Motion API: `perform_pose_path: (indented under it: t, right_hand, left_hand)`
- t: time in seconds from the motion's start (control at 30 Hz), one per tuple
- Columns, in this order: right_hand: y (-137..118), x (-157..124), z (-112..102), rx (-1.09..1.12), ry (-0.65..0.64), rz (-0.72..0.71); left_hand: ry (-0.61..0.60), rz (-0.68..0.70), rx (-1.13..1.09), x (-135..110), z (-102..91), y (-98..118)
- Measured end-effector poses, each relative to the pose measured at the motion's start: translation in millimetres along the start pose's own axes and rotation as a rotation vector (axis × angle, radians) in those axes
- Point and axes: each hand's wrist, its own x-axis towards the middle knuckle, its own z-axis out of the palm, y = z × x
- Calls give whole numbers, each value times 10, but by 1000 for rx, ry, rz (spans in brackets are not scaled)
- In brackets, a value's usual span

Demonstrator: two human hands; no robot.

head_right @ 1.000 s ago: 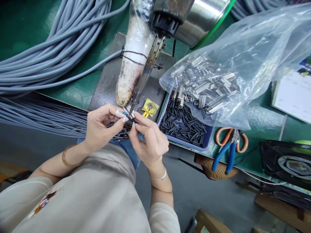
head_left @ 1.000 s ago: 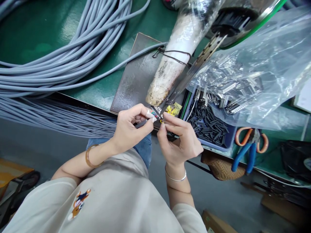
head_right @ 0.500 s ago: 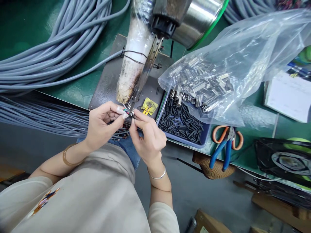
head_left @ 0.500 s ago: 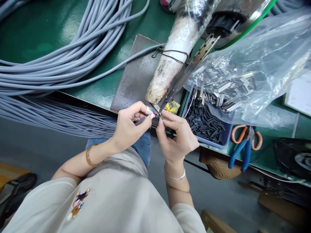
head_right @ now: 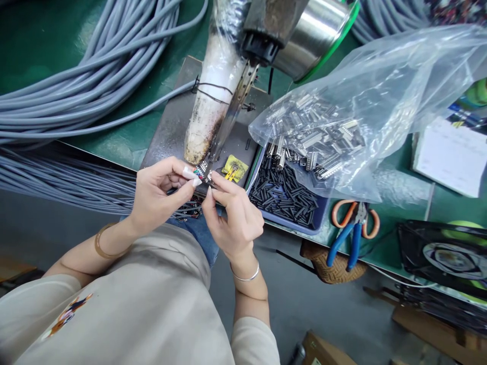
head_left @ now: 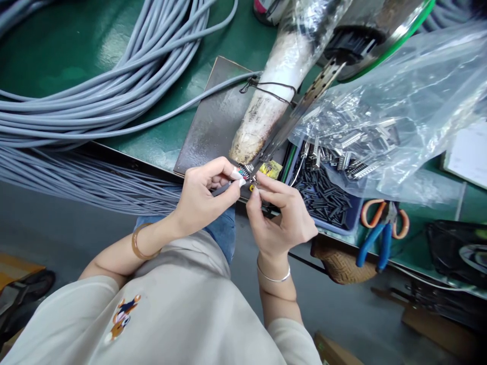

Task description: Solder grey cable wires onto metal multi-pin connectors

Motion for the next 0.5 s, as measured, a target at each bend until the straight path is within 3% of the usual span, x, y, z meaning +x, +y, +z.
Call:
perform_pose_path:
  t: [0.33,0.5]
  right_hand:
    - [-20,3,-31,0,-42,4]
    - [11,-4,-54,11,-47,22]
  left_hand:
    - [-31,-53,-24,-28,-3,-40]
    - [-114,-123,10,-96,-4,-39]
